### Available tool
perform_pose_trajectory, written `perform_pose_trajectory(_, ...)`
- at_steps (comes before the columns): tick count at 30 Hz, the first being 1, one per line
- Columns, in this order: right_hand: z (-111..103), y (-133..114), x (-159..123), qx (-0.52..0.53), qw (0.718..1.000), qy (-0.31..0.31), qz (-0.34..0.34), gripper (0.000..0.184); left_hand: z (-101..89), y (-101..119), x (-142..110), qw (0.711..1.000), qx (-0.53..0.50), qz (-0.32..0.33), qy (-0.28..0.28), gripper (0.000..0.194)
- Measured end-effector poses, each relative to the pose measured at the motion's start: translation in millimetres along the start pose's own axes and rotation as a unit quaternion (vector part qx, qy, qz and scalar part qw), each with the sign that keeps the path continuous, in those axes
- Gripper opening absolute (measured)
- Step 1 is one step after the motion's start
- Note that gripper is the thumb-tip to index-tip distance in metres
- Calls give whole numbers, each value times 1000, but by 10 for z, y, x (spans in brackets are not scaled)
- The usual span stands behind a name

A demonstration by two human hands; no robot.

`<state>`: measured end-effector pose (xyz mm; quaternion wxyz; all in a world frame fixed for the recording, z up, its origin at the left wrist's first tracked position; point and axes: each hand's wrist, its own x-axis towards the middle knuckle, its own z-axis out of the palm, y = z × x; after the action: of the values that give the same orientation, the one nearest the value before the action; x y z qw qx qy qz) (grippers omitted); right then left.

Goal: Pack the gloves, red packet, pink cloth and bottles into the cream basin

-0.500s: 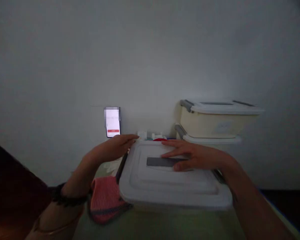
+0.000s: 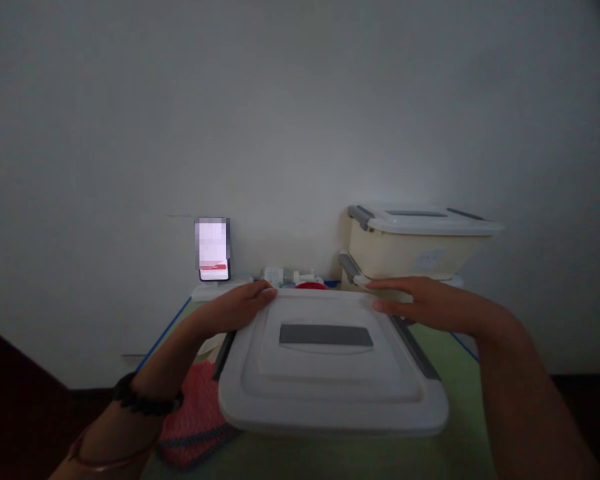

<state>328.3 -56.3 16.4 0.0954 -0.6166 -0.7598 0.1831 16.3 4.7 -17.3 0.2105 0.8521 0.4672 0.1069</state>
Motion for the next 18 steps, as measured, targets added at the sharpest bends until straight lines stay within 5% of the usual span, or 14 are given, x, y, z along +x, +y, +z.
perform_pose_trajectory(6, 46, -32, 5, 124, 984, -77, 104, 62, 6, 19, 21, 1000, -22, -4, 8, 46)
perform_pose_trajectory(10, 75, -69, 87, 151, 976, -149, 56, 61, -128, 20, -61, 999, -40, -19, 11, 45)
perform_pose_trajectory(15, 110, -250, 116, 147, 988, -18, -40, 51, -448, -13, -307, 994, -44, -62, 82, 47)
perform_pose_trajectory(18, 256, -338, 203, 125, 990, 4, -69, 47, -494, -120, -342, 995, -19, -64, 80, 49)
